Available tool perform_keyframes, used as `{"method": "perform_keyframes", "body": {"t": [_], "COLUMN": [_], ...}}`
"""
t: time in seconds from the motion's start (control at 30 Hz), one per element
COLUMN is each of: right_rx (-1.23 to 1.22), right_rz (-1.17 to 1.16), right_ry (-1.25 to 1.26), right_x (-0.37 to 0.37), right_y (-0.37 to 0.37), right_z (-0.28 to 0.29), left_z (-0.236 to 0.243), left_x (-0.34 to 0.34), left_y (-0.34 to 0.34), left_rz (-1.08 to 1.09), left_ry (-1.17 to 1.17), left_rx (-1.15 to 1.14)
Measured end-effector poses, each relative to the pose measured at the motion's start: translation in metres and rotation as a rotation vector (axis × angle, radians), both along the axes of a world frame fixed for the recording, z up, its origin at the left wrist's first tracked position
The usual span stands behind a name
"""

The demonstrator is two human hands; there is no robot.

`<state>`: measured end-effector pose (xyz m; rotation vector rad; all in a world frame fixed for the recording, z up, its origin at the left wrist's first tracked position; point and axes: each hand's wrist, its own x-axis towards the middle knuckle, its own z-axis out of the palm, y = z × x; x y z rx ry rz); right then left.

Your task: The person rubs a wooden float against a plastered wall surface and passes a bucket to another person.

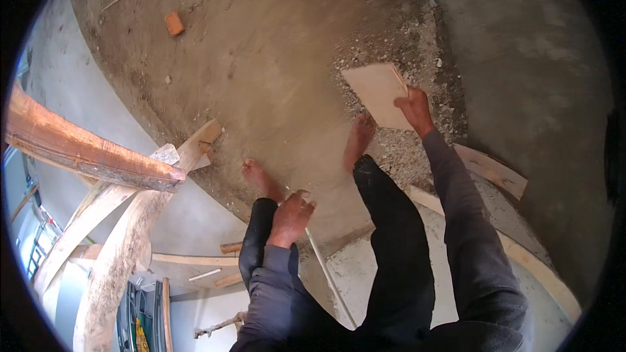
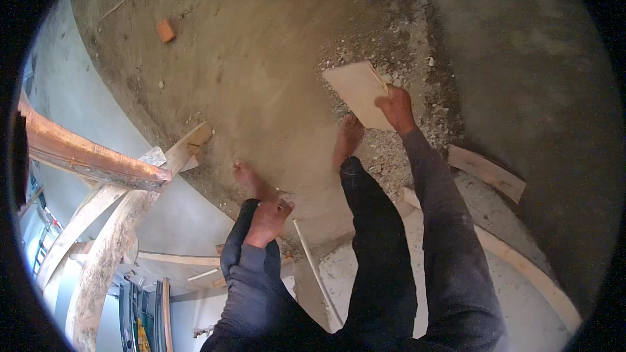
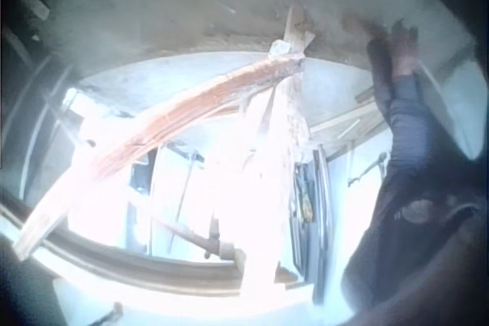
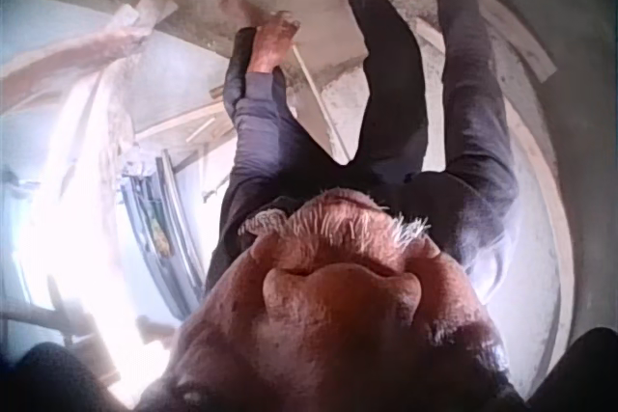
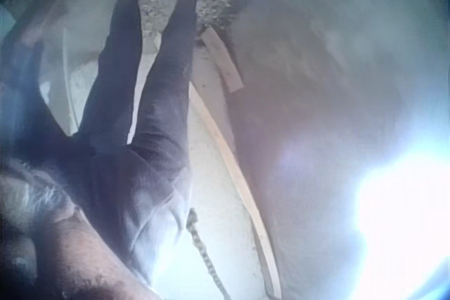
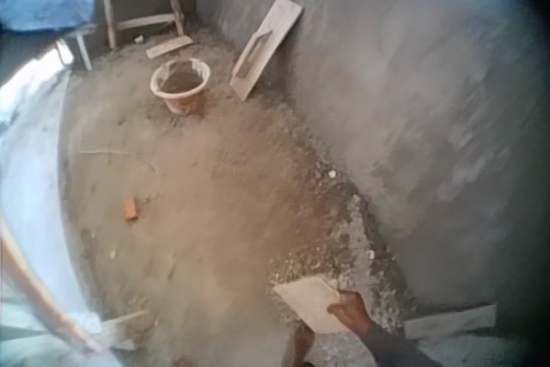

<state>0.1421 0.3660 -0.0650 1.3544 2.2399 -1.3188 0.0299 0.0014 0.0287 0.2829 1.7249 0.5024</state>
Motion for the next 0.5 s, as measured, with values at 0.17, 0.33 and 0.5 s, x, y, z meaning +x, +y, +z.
{"method": "perform_keyframes", "body": {"t": [0.17,0.33,0.5], "right_rx": [-0.129,-0.335,-0.071], "right_rz": [-0.152,-0.437,-0.335], "right_ry": [-0.011,0.040,-0.042], "right_x": [0.071,0.130,0.190], "right_y": [0.013,0.022,0.042], "right_z": [0.036,0.045,0.006], "left_z": [0.013,0.073,0.143], "left_x": [-0.003,-0.009,-0.004], "left_y": [0.023,0.095,0.187], "left_rz": [0.151,-0.001,-0.259], "left_ry": [0.095,0.185,0.163], "left_rx": [0.065,0.192,0.293]}}
